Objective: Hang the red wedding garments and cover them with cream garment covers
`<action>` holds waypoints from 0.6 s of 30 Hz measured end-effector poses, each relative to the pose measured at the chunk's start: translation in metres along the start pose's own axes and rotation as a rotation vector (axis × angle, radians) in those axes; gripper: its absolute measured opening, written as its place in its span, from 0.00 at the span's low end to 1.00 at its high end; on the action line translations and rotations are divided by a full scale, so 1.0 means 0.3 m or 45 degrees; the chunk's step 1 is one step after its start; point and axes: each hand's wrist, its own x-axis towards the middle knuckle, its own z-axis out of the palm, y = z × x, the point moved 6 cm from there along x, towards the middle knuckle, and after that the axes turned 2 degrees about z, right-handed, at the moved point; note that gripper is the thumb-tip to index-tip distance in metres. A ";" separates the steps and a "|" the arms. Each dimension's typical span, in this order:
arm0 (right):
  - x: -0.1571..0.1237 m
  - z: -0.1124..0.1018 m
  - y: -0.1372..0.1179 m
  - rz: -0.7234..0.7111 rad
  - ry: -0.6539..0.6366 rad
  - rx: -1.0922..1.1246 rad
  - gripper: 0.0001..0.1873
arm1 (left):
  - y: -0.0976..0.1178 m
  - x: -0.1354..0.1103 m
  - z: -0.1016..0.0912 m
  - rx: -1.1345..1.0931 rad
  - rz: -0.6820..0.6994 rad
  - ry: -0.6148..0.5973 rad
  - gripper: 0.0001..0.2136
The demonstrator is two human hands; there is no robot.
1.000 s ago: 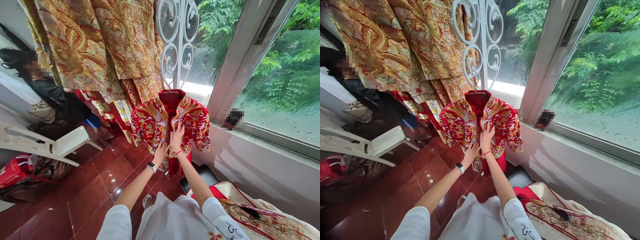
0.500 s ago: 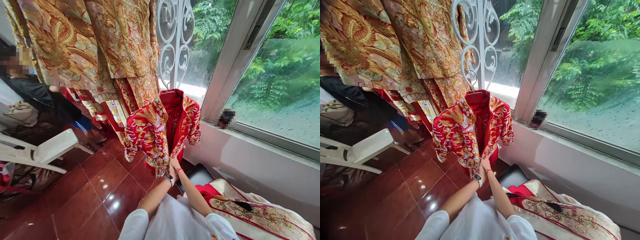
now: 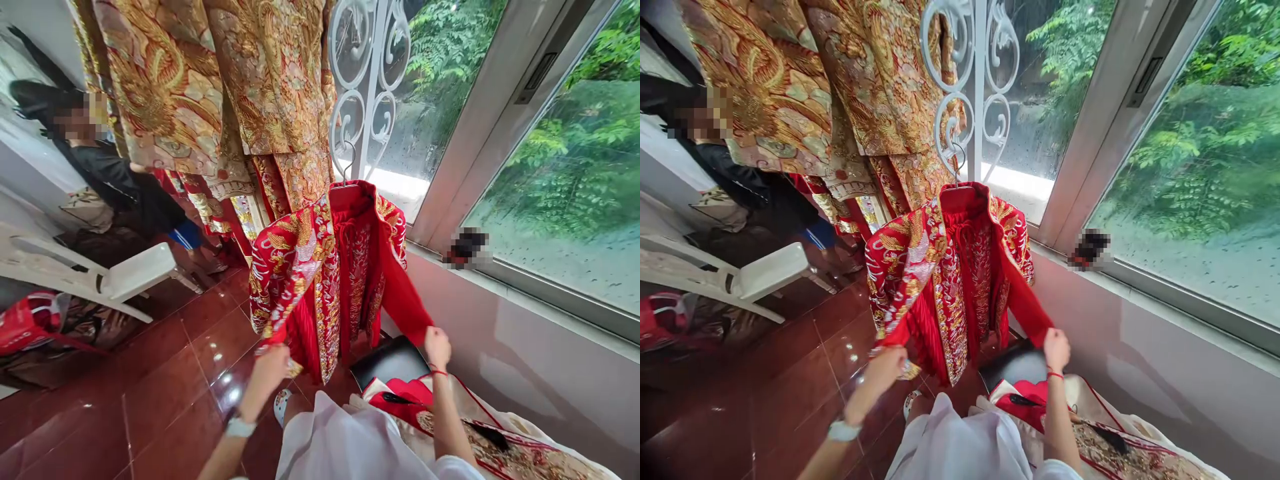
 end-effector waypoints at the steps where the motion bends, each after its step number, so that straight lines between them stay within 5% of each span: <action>1: 0.029 -0.090 -0.014 0.033 0.142 0.015 0.24 | -0.040 0.007 -0.090 0.020 -0.050 0.055 0.09; 3: 0.054 -0.212 -0.140 -0.116 0.387 0.131 0.34 | -0.046 0.047 -0.269 0.019 -0.055 0.394 0.04; 4: 0.046 -0.241 -0.250 -0.318 0.485 0.241 0.43 | -0.013 0.077 -0.338 0.016 -0.017 0.582 0.13; 7: -0.025 -0.198 -0.640 -0.982 0.490 0.401 0.62 | 0.141 0.204 -0.439 -0.016 0.066 1.040 0.32; 9: -0.029 -0.143 -0.830 -1.042 0.461 0.441 0.58 | 0.208 0.300 -0.463 -0.067 0.026 1.234 0.35; 13: 0.059 -0.134 -1.012 -1.115 0.318 0.509 0.36 | 0.193 0.470 -0.567 -0.145 0.041 1.298 0.28; 18: 0.187 -0.257 -1.074 -1.313 0.188 0.687 0.34 | 0.095 0.662 -0.787 -0.194 0.230 1.091 0.21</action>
